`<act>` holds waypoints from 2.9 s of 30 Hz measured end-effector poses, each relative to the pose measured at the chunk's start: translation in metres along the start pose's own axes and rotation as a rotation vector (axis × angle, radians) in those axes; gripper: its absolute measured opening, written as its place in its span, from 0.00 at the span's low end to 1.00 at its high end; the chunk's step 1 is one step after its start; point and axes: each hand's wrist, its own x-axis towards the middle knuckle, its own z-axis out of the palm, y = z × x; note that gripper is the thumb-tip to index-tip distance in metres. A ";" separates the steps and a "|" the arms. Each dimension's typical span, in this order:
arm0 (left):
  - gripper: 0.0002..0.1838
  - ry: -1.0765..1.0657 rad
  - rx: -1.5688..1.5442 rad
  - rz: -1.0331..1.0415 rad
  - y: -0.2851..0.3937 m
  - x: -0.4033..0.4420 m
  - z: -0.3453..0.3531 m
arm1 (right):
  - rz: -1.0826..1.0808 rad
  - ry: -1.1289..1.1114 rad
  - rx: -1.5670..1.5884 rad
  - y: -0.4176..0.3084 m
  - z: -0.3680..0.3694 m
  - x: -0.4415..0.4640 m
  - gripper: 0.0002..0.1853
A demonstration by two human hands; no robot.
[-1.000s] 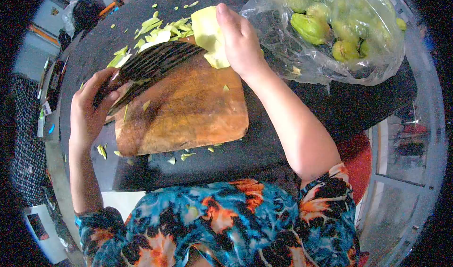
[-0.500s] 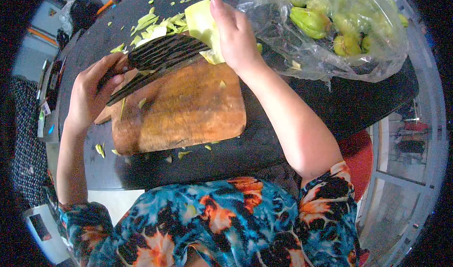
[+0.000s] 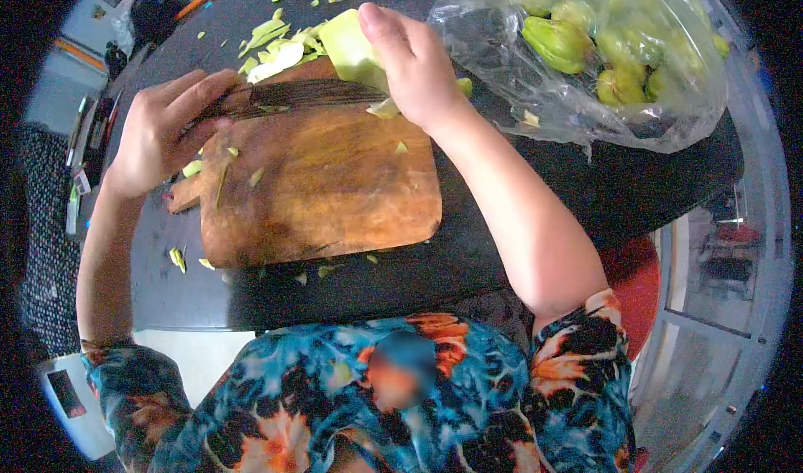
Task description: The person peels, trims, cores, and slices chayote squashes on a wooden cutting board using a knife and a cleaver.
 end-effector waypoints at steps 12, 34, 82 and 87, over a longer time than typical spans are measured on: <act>0.23 0.021 0.174 0.120 0.049 -0.023 0.005 | 0.287 0.221 0.264 0.012 -0.012 0.008 0.19; 0.19 -0.066 -0.439 -0.676 0.006 0.010 0.042 | 0.452 0.364 0.685 -0.032 -0.051 0.001 0.19; 0.24 0.370 -0.182 -0.624 -0.015 -0.088 0.105 | -0.343 -0.855 -0.803 -0.066 0.037 -0.082 0.16; 0.23 0.238 -0.315 -0.896 0.000 -0.064 0.099 | -0.439 -0.493 -1.092 -0.035 -0.016 -0.055 0.12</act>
